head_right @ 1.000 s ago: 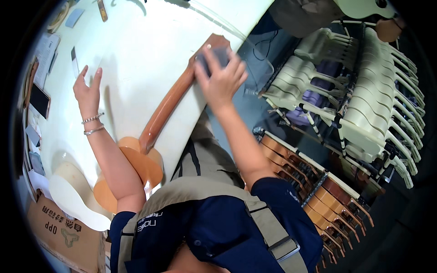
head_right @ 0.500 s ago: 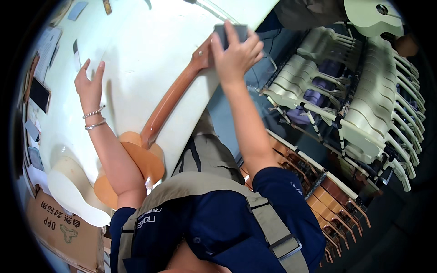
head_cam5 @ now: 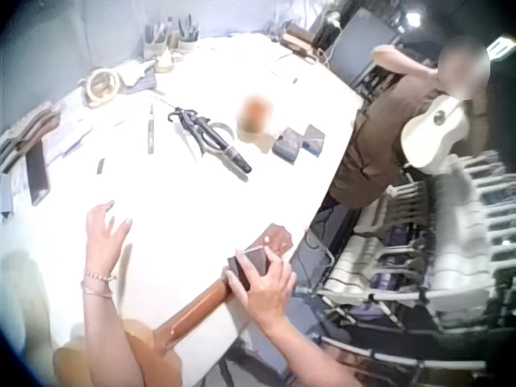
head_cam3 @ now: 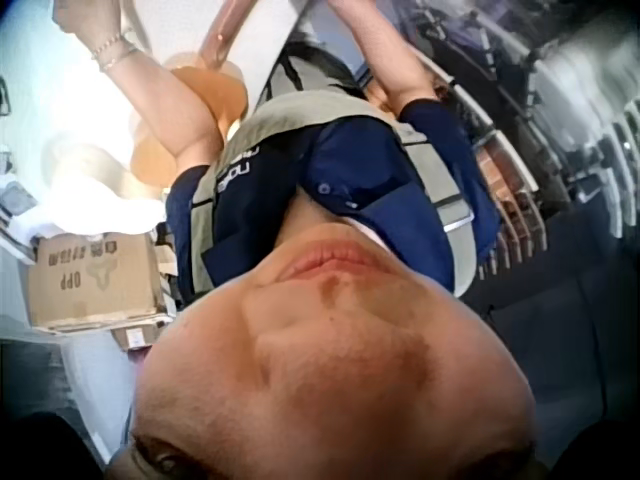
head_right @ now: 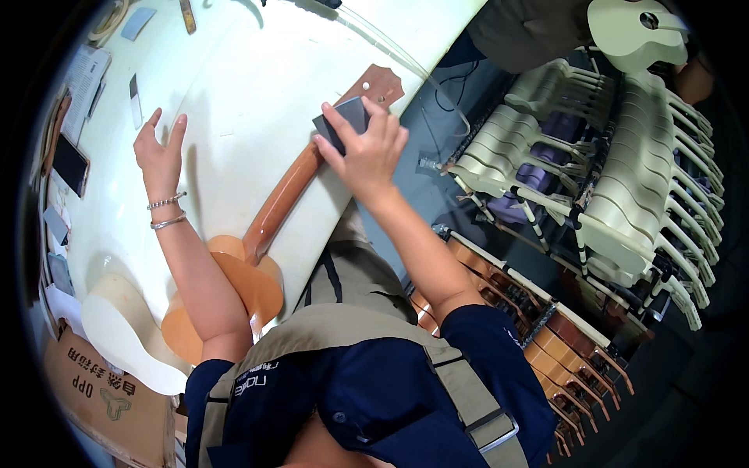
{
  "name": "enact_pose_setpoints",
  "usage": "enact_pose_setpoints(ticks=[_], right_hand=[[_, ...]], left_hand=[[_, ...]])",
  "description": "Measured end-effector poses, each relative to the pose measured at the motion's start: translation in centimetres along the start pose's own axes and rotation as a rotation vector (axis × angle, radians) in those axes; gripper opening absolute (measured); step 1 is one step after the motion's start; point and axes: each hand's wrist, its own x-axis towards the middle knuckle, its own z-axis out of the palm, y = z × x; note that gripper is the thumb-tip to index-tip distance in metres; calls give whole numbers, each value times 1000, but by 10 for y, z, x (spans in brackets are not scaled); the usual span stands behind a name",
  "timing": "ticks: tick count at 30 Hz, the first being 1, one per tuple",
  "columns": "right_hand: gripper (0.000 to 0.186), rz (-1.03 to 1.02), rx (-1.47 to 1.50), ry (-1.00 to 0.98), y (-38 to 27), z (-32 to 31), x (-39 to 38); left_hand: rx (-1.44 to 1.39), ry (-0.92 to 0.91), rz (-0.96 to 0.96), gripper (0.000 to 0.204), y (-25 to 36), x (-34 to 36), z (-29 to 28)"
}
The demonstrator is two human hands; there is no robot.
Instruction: The person sands the back and neck of a ukulele using a sanding block, then places it on a storage rack and picks up another ukulele to sand.
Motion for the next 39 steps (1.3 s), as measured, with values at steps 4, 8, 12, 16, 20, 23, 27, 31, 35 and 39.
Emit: enact_pose_setpoints(ticks=[4,8,12,16,20,23,27,31,35,39], right_hand=[[36,47,-124,168,61,16,64],[34,156,-140,311,69,29,92],[33,-86,46,108,14,28,39],[35,7,-108,242,34,19,98],[33,37,27,227,26,49,67],[34,-163,88,117,5,37,52],[35,-26,-61,243,47,44,105],[35,-80,28,242,17,44,62],[39,-180,14,160,31,34,61],[35,-27,-55,396,54,38,110]], left_hand=[[12,-3,40,68,-4,5,-6],[-23,-14,44,68,-11,10,-1],[15,15,25,69,-2,3,2],[-35,-2,-11,68,-5,6,-7],[5,14,41,69,-11,13,5],[25,27,27,69,-7,8,1],[-31,5,6,69,-10,9,-5],[-14,5,39,69,-17,13,-1],[-43,30,28,69,-14,9,-3],[-48,35,-17,69,-3,6,-9]])
